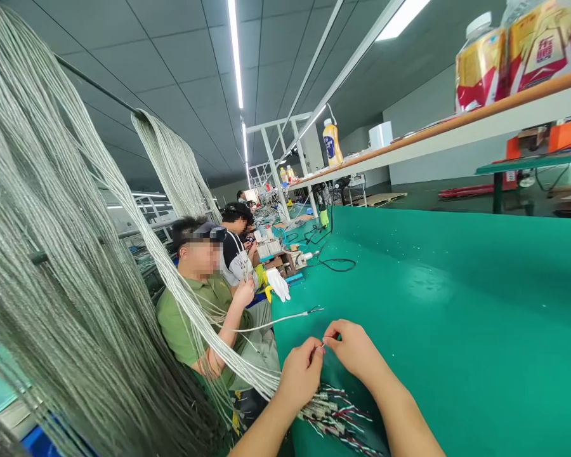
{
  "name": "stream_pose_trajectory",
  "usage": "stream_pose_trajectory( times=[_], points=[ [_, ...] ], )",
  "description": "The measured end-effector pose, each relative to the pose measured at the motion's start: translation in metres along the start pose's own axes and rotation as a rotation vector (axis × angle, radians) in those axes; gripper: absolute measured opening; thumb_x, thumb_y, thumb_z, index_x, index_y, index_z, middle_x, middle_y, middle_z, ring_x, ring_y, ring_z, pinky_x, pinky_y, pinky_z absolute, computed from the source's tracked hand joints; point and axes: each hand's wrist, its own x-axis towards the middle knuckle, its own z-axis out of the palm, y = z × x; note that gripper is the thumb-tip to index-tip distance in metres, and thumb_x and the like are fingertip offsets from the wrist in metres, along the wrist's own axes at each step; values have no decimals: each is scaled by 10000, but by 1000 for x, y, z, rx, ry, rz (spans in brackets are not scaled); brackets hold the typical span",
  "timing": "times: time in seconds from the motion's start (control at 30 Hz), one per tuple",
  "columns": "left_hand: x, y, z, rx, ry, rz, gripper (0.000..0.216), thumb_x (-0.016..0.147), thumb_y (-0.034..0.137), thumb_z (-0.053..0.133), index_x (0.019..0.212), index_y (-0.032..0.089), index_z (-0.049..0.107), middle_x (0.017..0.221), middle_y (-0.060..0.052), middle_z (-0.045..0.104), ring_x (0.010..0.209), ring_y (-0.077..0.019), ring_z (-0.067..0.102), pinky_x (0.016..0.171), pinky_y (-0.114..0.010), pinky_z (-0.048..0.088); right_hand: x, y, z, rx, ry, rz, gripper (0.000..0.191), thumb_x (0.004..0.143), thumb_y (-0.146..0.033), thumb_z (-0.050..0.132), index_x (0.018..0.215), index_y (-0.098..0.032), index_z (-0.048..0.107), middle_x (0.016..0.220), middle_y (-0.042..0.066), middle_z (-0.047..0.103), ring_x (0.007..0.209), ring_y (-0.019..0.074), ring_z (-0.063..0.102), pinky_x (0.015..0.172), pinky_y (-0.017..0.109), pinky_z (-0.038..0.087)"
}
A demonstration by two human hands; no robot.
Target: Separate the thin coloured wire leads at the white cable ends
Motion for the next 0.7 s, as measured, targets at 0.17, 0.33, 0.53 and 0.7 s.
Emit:
stream_pose_trajectory(
  times=[0.17, 0.33, 0.53, 0.7],
  points=[
    [0, -1, 1, 10, 22, 30, 228, 956, 351, 401, 849, 278, 588, 639, 55, 581, 622, -132, 529, 562, -273, 230, -1, 2, 1, 6, 21, 21, 164, 794, -309, 509, 720, -206, 612, 780, 34, 662, 746, 194, 561, 695, 308, 369],
    [-1, -2, 1, 5, 3, 30, 220, 938, 336, 426, 793, 264, 576, 575, 63, 515, 562, -116, 472, 543, -276, 198, -4, 11, -1, -59, 46, 68, 148, 819, -250, 473, 705, -213, 560, 798, 41, 651, 755, 196, 556, 686, 310, 353],
    [-3, -1, 0, -81, 19, 27, 222, 942, 341, 421, 797, 262, 568, 564, 66, 480, 546, -109, 437, 534, -269, 200, 1, 6, -7, -40, 320, 279, 279, 909, -431, 435, 723, -232, 493, 735, 15, 609, 697, 183, 532, 671, 301, 353],
    [-6, -3, 0, -144, 45, -3, 242, 950, 350, 405, 766, 248, 526, 561, 61, 473, 541, -110, 423, 534, -271, 203, -2, -2, 12, -2, 90, 405, 432, 886, -569, 454, 625, -229, 399, 559, -15, 489, 551, 147, 466, 539, 279, 323]
  ],
)
